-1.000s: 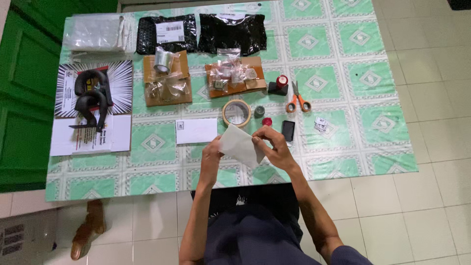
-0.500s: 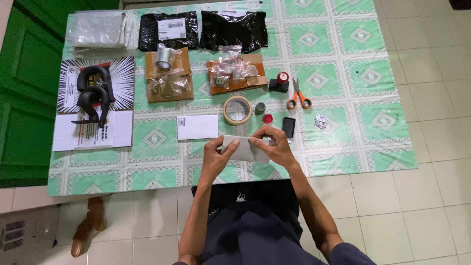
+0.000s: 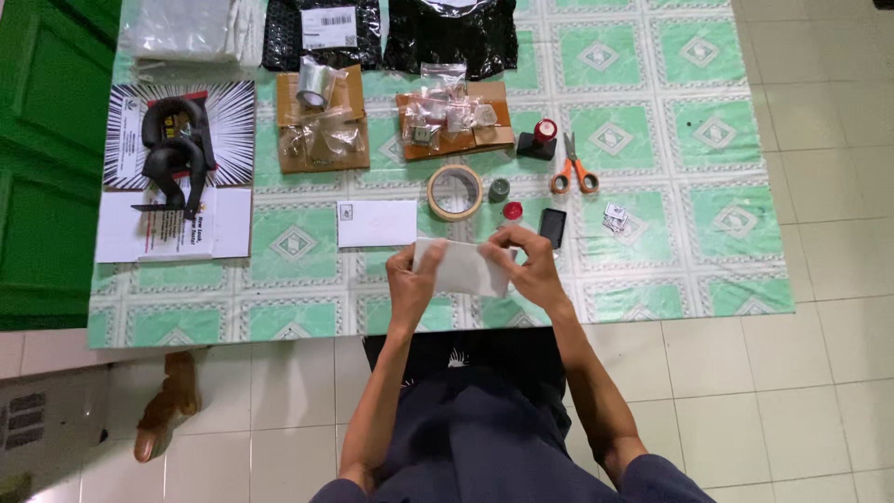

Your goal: The person inserts a document into a white envelope, seals it with tape, and then uses a red ink stamp to mark the envelope. The person handles the envelope, document, tape, scissors, and stamp during the process.

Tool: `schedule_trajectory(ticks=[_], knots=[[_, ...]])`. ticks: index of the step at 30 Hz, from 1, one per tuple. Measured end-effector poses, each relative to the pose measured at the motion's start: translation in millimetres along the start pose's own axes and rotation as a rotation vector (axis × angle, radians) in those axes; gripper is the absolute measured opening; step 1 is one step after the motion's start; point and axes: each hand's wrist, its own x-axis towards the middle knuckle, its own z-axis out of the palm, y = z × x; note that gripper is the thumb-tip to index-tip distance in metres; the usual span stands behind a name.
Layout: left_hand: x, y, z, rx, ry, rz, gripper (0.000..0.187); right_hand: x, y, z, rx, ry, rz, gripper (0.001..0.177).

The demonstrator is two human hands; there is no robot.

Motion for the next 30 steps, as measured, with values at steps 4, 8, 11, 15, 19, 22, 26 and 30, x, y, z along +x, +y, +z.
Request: schedule_trajectory(ticks=[4,8,11,15,19,22,26,30], knots=[[3.4,-1.8,-10.0,0.052,0.02,-0.012,0.049,-6.0,15.7,-6.1,0.125,0.062,0.047,0.013],[4.1,-0.5,-10.4,-0.02,-0.076,-0.017,0.051,-5.0,28.3,-3.6,0.196,0.236,0.213,0.013],[4.6,-5.5,-11.6,0.073,-0.069,-0.009,0.042,-5.4,34.9,-3.5,0.204,0.282,0.187,0.011],[8.9,-17.0,-16.9,0.259,0.009,0.025,0.053,-6.6,38.9,-6.3,0.207,0.247,0.188,0.014],[12.9,-26.1,-16.9,0.305,-0.006,0.074,0.057,-6.5,41.7,-6.6,0.005,0.311,0.302,0.016],[13.7,-27.0,-16.9,0.303,-0.003,0.029,0.049,-2.2,43.6,-6.8,-0.115,0.32,0.219,0.013],[9.8,-22.3,-14.1,0.567,0.09,0.224,0.031,2.0,45.1,-6.9,-0.26,0.322,0.142,0.013],[-6.7,-19.1,-7.6,0.878,0.117,0.404,0.046,-1.0,44.4,-5.0,-0.397,0.303,-0.003,0.013]])
